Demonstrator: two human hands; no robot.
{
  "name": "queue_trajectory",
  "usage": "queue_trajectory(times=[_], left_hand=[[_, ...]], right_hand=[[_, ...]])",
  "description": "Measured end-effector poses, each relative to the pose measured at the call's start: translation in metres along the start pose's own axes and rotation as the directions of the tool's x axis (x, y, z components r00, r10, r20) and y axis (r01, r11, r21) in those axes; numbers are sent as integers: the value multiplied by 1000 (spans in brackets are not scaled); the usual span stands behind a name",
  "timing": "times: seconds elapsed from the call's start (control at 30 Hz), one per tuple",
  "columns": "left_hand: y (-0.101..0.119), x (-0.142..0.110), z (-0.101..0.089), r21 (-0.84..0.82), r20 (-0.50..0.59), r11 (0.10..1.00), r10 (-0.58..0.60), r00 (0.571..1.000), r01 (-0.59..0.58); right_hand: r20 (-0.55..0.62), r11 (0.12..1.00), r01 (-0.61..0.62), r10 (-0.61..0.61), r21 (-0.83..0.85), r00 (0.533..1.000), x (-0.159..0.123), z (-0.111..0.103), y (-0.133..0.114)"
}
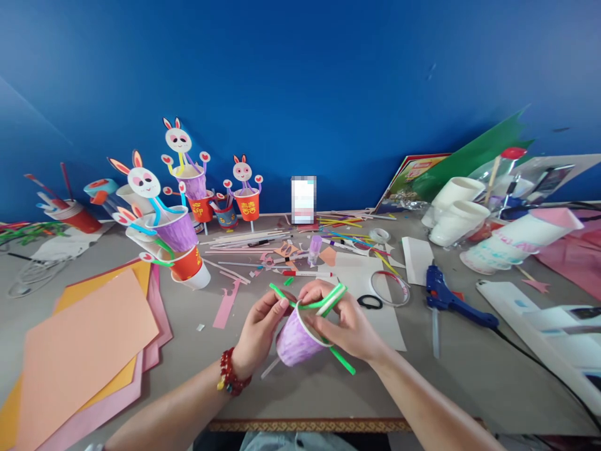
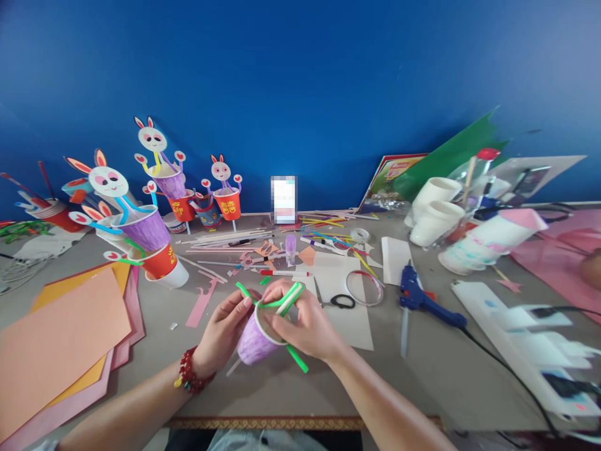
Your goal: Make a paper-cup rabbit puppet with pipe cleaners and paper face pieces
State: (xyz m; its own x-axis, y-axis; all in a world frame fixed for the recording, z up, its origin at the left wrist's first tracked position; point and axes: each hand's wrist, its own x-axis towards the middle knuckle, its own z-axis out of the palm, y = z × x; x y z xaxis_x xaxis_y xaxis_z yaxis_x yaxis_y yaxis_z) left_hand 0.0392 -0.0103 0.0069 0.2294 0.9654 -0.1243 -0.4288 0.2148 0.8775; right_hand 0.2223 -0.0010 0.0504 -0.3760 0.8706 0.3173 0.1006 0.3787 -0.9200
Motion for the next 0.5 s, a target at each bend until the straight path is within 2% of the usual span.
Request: queue_trajectory(times=[0.1,0.17,0.3,0.5], left_hand=[[1,-1,0,-59,36,997,-39,999,41],[2,-2,1,-55,126,998,-4,992,11],[4,-5,4,6,315,1000,15,949,-18],[-3,-3,1,-35,293,999,12,956,-1]], right_hand=[[33,998,-43,41,47,999,-1,-3,0],[21,996,-72,72,45,997,-1,-4,1],[-13,995,-95,95,-9,995,0,-6,3],[-109,987,-149,141,-67,984,1,-11,4]])
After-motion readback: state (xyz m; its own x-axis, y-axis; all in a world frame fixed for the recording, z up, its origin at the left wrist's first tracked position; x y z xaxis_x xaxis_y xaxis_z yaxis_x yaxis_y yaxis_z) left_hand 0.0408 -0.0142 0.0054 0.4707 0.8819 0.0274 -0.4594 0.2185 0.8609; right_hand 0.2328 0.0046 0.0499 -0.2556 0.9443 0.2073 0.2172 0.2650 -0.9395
